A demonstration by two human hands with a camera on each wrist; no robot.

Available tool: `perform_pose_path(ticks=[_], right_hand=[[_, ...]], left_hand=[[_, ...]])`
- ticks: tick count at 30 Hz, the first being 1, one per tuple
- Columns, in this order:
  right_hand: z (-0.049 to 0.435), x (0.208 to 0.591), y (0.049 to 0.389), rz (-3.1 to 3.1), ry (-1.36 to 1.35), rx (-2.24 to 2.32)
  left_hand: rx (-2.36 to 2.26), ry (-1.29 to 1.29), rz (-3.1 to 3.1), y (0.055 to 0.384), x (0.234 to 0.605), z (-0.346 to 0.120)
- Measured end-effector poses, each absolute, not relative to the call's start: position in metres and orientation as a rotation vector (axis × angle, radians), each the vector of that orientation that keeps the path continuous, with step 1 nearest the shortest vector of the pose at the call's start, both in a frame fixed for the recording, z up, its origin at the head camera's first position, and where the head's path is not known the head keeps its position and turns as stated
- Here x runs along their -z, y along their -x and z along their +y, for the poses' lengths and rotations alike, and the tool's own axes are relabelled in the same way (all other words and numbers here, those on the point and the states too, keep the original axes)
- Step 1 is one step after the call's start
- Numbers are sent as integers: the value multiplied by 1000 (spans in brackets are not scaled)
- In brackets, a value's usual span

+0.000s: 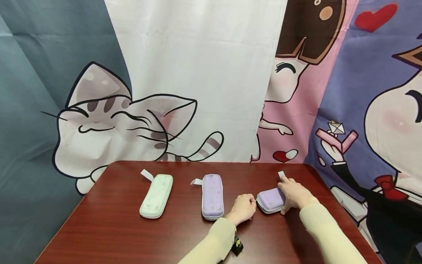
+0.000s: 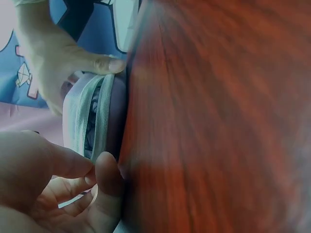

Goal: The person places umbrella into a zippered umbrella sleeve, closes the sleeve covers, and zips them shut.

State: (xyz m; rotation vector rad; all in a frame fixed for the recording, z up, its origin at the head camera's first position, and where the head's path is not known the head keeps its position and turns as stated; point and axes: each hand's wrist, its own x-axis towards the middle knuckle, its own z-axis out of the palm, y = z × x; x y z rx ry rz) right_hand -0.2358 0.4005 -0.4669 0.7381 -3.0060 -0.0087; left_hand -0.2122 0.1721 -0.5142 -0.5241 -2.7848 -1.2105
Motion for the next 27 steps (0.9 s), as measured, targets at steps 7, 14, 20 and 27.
perform_pose_path(ticks=[7,14,20,27], right_hand=[[421,482,232,-2945,-720,-218],[411,484,225,-2954,-562,-241],[396,481,219,-3011,-398,-179],[381,481,215,-3007,-257,-100]], left_hand=[[1270,495,-2800,215,515,173],[1394,412,-2779,218,515,174],[1369,379,-2777,218,518,173],[1314,372,-2787,216,515,171]])
